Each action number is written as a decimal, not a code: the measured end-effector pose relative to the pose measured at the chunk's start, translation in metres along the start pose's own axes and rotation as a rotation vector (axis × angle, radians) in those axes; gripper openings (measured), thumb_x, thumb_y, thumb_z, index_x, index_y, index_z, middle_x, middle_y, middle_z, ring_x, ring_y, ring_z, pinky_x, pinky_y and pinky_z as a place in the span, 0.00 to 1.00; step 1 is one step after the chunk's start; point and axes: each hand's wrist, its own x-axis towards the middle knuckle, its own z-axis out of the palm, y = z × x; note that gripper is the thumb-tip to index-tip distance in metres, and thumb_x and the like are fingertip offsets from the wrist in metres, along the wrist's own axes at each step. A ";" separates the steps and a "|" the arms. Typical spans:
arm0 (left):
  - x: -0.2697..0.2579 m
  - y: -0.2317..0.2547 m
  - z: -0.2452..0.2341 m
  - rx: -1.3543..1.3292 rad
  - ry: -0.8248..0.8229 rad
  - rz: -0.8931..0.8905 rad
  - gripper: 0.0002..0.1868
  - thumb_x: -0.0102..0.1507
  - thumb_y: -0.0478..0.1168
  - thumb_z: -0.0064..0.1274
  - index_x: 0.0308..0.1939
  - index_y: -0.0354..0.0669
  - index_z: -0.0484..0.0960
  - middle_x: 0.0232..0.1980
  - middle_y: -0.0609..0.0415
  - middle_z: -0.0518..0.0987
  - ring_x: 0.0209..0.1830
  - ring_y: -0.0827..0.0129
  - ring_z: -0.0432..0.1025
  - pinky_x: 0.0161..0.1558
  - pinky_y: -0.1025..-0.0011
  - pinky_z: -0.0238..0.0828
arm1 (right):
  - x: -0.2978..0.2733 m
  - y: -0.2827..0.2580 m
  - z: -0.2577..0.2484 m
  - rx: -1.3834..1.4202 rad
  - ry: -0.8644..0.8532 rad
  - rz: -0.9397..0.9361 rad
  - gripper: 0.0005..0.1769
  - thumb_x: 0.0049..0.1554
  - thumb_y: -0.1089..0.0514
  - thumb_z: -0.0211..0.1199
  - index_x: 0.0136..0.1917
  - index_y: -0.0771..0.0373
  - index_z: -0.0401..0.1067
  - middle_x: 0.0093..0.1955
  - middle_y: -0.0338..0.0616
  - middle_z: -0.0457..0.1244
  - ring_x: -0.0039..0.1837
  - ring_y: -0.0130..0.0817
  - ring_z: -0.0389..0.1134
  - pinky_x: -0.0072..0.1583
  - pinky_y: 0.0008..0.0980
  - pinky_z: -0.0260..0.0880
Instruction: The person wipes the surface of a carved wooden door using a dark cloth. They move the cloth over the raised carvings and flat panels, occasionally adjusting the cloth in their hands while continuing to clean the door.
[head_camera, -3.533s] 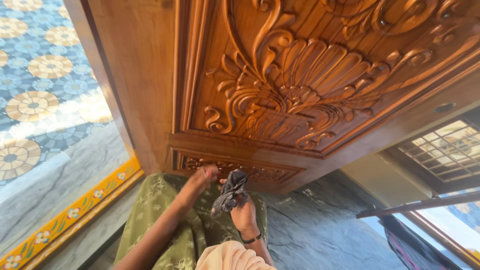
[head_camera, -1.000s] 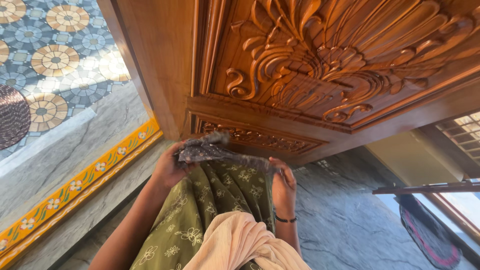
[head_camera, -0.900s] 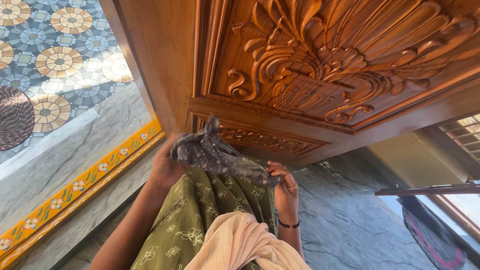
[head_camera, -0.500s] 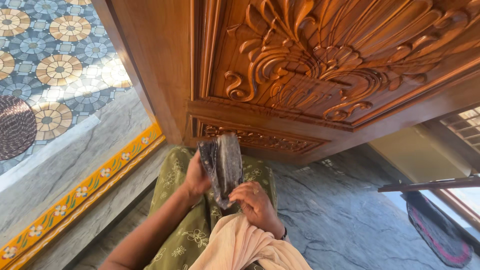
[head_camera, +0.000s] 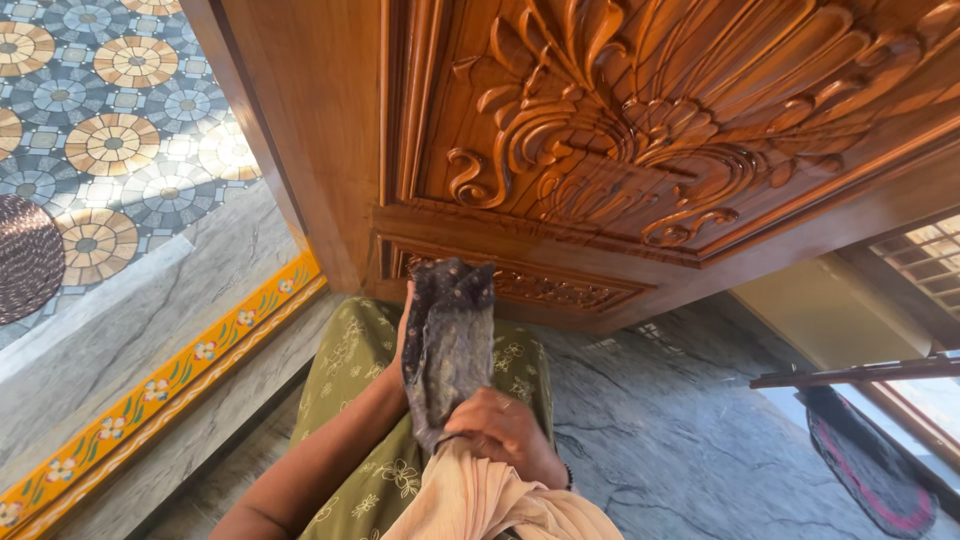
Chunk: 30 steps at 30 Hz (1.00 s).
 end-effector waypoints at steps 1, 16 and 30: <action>-0.001 0.000 0.000 -0.032 0.006 -0.054 0.44 0.66 0.74 0.32 0.67 0.43 0.73 0.62 0.47 0.78 0.57 0.55 0.74 0.61 0.55 0.71 | 0.005 0.001 -0.004 -0.039 0.054 -0.022 0.10 0.59 0.69 0.62 0.53 0.60 0.77 0.50 0.40 0.72 0.52 0.31 0.73 0.53 0.30 0.75; -0.048 -0.014 -0.051 -0.050 -0.004 -0.190 0.42 0.64 0.69 0.41 0.70 0.42 0.69 0.70 0.51 0.73 0.70 0.59 0.67 0.72 0.56 0.56 | 0.029 0.058 -0.038 -0.436 0.480 0.607 0.36 0.55 0.47 0.69 0.71 0.62 0.62 0.66 0.56 0.61 0.61 0.47 0.68 0.55 0.44 0.71; -0.046 -0.001 -0.070 0.010 0.199 -0.117 0.22 0.66 0.37 0.51 0.61 0.26 0.72 0.62 0.41 0.78 0.61 0.55 0.73 0.68 0.54 0.64 | -0.063 0.193 -0.012 0.414 0.510 1.046 0.17 0.61 0.63 0.52 0.63 0.63 0.70 0.46 0.40 0.66 0.36 0.26 0.65 0.40 0.29 0.67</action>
